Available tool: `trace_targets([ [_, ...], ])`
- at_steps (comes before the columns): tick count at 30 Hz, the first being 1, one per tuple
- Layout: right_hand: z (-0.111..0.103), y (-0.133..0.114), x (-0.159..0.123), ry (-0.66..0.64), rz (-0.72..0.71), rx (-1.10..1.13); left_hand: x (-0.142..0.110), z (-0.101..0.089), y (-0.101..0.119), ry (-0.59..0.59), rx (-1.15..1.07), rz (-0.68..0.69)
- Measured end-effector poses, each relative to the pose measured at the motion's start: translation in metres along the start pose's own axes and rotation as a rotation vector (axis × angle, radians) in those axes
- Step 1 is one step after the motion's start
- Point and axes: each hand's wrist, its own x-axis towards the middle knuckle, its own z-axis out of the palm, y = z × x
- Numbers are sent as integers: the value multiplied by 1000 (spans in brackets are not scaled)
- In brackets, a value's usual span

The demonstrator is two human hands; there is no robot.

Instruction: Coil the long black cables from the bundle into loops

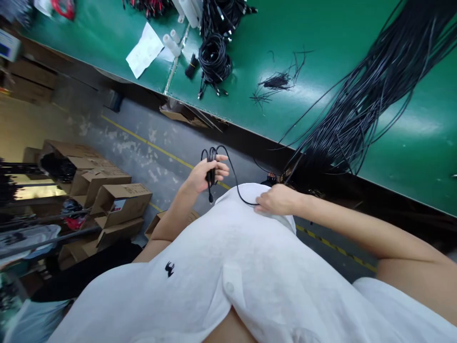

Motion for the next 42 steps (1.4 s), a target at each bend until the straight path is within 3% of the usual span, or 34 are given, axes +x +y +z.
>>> trace_targets([
  [2, -24, -8, 13, 156, -15, 0, 6, 10, -12, -68, 96, -43],
  [5, -55, 4, 24, 325, 42, 26, 7, 26, -26, -237, 165, -94],
  [8, -63, 31, 24, 296, 75, 129, 0, 34, -28, -427, 207, -183],
  [10, -56, 62, 11, 275, 182, 194, -8, 29, -21, -464, 166, -215],
  [12, -43, 105, -16, 316, 398, 152, -17, 17, -10, -361, 49, -137],
  [14, -29, 151, -51, 361, 644, -12, -25, 3, 5, -174, -103, 41],
  [17, -15, 194, -94, 366, 835, -195, -32, -6, 20, -3, -243, 230],
  [19, -11, 187, -99, 293, 848, -258, -29, -3, 24, 15, -221, 223],
  [21, -9, 151, -84, 160, 745, -252, -19, 3, 24, 12, -143, 184],
  [25, -13, 44, -28, -16, 103, -18, 9, 12, 14, -11, 32, 156],
  [27, -23, 10, -5, 41, -43, 46, 18, 15, 5, -66, 113, 80],
  [29, -39, -1, 8, 162, -46, 66, 21, 22, -5, -154, 183, -21],
  [31, -57, 4, 13, 269, -15, 87, 19, 31, -15, -271, 231, -109],
  [34, -75, 23, 13, 304, 51, 172, 10, 43, -24, -452, 217, -209],
  [37, -71, 59, -3, 270, 178, 369, -4, 39, -21, -519, 138, -232],
  [39, -55, 96, -27, 324, 378, 485, -17, 27, -11, -429, 81, -148],
  [42, -17, 156, -77, 429, 777, 423, -37, 2, 12, -66, -61, 152],
])
